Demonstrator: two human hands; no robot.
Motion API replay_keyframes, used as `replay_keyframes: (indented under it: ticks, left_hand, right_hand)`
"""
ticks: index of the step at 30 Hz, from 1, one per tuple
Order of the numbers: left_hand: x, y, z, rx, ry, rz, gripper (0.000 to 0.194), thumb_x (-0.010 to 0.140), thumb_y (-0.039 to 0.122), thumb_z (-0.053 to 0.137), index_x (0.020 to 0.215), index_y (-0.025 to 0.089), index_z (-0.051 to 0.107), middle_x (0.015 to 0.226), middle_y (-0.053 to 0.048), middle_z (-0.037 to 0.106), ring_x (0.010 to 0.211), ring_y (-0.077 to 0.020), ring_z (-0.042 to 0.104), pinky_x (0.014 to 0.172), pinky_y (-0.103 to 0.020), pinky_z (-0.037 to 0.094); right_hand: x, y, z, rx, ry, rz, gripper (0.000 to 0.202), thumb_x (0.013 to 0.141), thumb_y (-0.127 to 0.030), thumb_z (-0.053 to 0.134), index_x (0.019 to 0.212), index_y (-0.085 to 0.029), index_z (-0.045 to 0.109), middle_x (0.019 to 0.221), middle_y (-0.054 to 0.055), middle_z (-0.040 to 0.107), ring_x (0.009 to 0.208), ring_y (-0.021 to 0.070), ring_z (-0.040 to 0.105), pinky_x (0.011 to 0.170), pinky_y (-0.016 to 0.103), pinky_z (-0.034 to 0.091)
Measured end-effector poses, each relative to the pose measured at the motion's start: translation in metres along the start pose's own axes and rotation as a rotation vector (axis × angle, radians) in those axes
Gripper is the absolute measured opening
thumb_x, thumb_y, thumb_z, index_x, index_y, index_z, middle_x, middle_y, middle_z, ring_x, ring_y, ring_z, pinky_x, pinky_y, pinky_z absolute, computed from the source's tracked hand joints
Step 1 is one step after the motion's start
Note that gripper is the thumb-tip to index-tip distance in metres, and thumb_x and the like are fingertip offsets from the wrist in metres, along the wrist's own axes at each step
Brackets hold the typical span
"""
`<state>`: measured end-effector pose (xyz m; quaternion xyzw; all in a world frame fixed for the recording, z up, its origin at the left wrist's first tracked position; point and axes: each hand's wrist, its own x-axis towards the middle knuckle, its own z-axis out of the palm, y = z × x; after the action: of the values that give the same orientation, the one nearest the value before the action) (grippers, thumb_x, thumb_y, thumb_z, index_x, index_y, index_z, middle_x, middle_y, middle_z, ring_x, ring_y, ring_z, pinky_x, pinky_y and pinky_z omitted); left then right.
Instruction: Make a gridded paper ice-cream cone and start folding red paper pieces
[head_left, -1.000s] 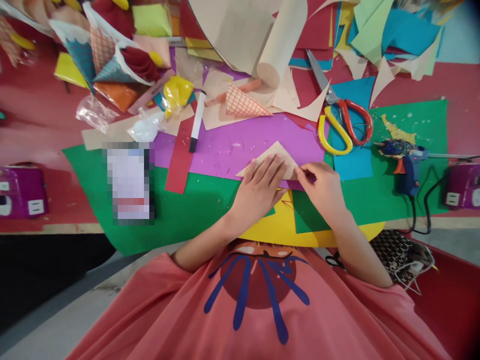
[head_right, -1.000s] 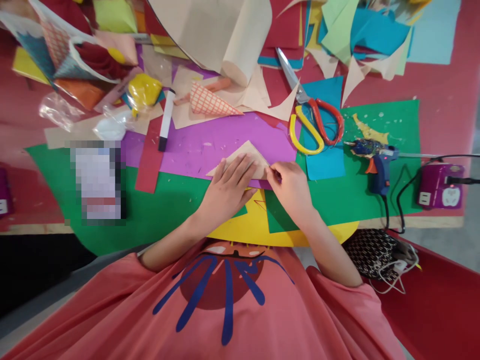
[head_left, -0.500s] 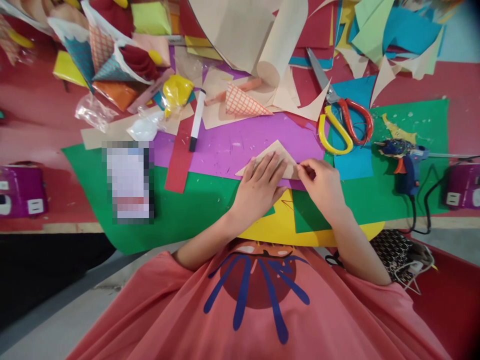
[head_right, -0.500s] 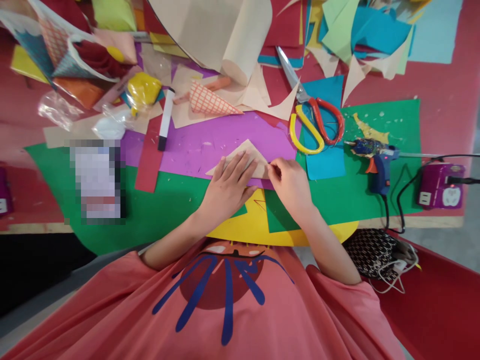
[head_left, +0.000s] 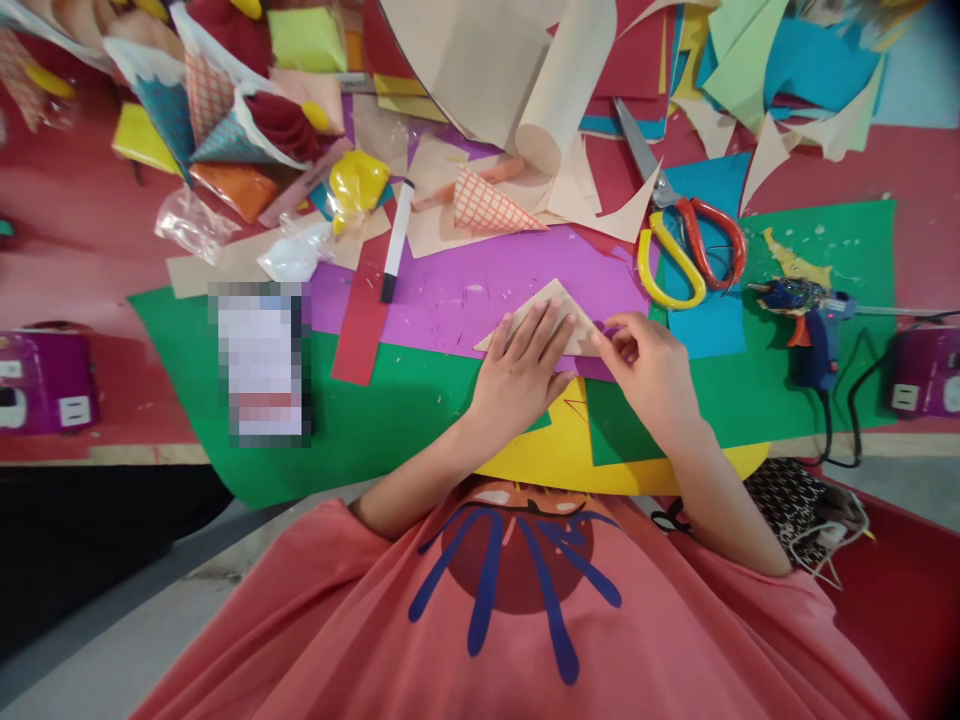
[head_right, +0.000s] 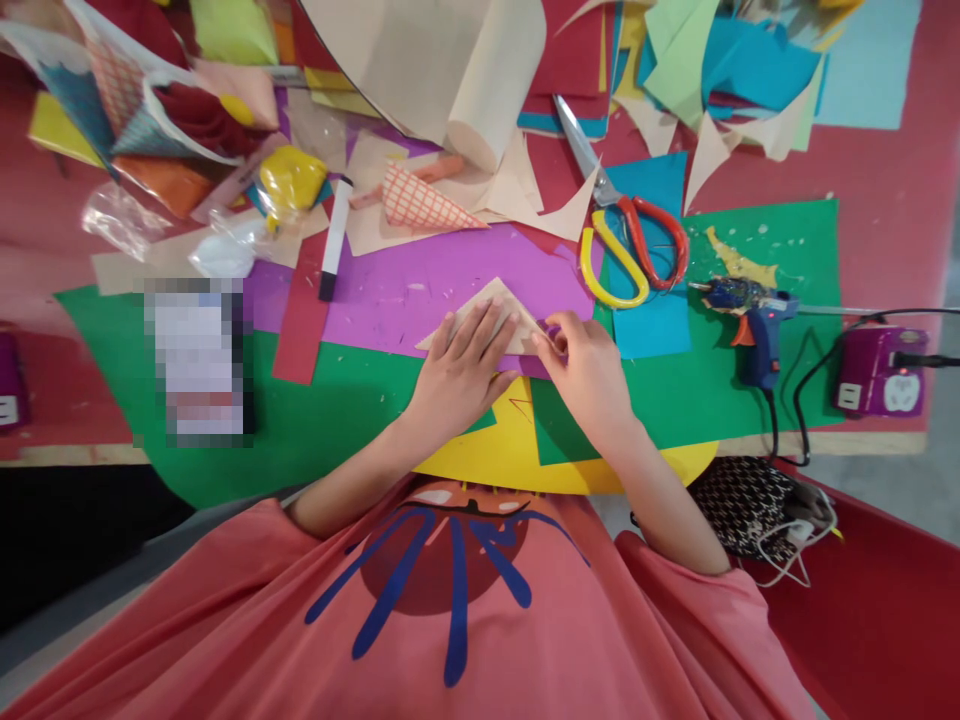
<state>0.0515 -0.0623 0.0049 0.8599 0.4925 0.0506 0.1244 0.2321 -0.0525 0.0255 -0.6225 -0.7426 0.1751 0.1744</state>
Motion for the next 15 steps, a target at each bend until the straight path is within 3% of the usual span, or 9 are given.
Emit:
replay_keyframes:
  ticks: [4, 7, 11, 15]
  left_hand:
    - [0.000, -0.001, -0.001, -0.015, 0.021, -0.011, 0.057, 0.098, 0.045, 0.033, 0.147, 0.016, 0.038, 0.155, -0.013, 0.037, 0.145, -0.0276, 0.037, 0.119, -0.050, 0.031]
    - [0.001, -0.006, -0.002, -0.021, 0.034, -0.048, 0.058, 0.098, 0.045, 0.034, 0.147, 0.014, 0.038, 0.155, -0.015, 0.037, 0.146, -0.0281, 0.035, 0.119, -0.051, 0.030]
    - [0.001, -0.015, -0.004, -0.029, 0.019, -0.087, 0.066, 0.096, 0.043, 0.038, 0.150, 0.007, 0.028, 0.157, -0.019, 0.031, 0.148, -0.0292, 0.028, 0.121, -0.052, 0.025]
    - [0.003, -0.023, -0.006, -0.040, 0.008, -0.084, 0.069, 0.095, 0.046, 0.036, 0.150, 0.006, 0.027, 0.158, -0.018, 0.028, 0.149, -0.0304, 0.026, 0.122, -0.052, 0.022]
  right_hand:
    - [-0.009, -0.009, -0.010, -0.197, 0.005, -0.209, 0.028, 0.094, -0.029, 0.053, 0.117, -0.014, 0.060, 0.112, 0.015, 0.068, 0.108, 0.0298, 0.062, 0.093, 0.047, 0.052]
    - [-0.013, -0.016, -0.008, -0.253, -0.102, -0.385, 0.040, 0.095, -0.025, 0.048, 0.131, -0.008, 0.054, 0.135, 0.017, 0.059, 0.129, 0.0305, 0.052, 0.105, 0.047, 0.048]
    - [-0.009, -0.020, 0.006, -0.221, -0.269, -0.476, 0.050, 0.096, -0.020, 0.043, 0.143, -0.003, 0.043, 0.148, 0.018, 0.047, 0.143, 0.0294, 0.038, 0.115, 0.050, 0.039]
    - [-0.001, -0.019, 0.016, -0.183, -0.295, -0.481, 0.052, 0.097, -0.021, 0.041, 0.146, -0.004, 0.039, 0.152, 0.017, 0.041, 0.146, 0.0272, 0.033, 0.119, 0.049, 0.035]
